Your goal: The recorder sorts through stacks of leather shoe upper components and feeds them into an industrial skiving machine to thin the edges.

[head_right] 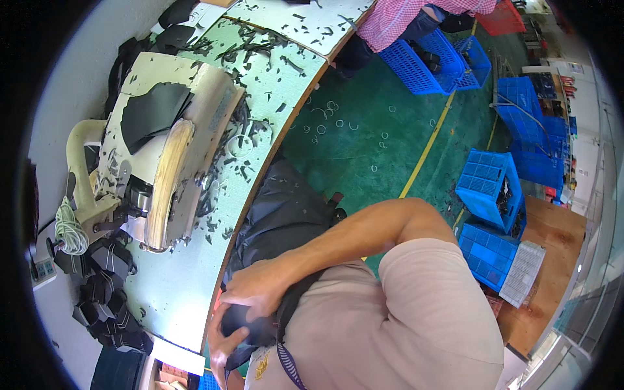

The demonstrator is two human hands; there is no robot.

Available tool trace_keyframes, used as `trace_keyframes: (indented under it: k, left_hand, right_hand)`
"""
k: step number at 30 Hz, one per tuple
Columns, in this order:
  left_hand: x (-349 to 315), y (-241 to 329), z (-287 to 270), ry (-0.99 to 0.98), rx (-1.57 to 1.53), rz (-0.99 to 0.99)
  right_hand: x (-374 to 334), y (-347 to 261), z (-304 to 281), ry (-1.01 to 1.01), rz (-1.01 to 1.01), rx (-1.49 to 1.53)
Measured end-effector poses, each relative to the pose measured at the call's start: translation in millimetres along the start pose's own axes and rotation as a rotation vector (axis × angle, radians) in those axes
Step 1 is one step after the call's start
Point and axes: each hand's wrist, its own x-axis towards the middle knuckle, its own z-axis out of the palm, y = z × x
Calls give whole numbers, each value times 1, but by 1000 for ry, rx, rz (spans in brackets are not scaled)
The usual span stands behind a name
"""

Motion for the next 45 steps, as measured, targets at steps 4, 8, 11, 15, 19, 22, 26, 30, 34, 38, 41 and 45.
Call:
trace_keyframes:
  k: [4,8,11,15,19,22,26,30,34,38,41,45]
  left_hand:
    - [-34,-30,-8,391,-389,64]
    - [40,35,-47,556,-242,193]
    - [76,93,-88,599,372,337]
    - [74,119,-118,474,475,223]
    - [95,127,-123,474,523,27]
    - [101,141,-127,514,537,83]
    - [112,137,-130,439,481,135]
    - [100,121,-130,361,227,190]
    - [109,125,-127,530,542,145]
    - [121,132,-127,604,533,254]
    - [102,123,-128,357,56,311]
    - [108,123,-125,573,475,175]
  right_hand:
    - [-3,3,1,47,-26,-179]
    - [37,14,-9,255,85,229]
    - [76,9,-11,460,68,974]
    - [91,-18,-12,428,60,1207]
    - [98,-23,-15,472,145,1301]
    - [105,-17,-20,492,-3,1302]
    - [102,-13,-32,754,44,1267]
    - [98,-2,-25,766,-9,1253]
    - [101,-9,-8,805,-56,1333]
    - [102,-9,-20,833,-118,1332]
    - [101,0,-20,863,-115,1339]
    - [101,-10,-1,917,-149,1290]
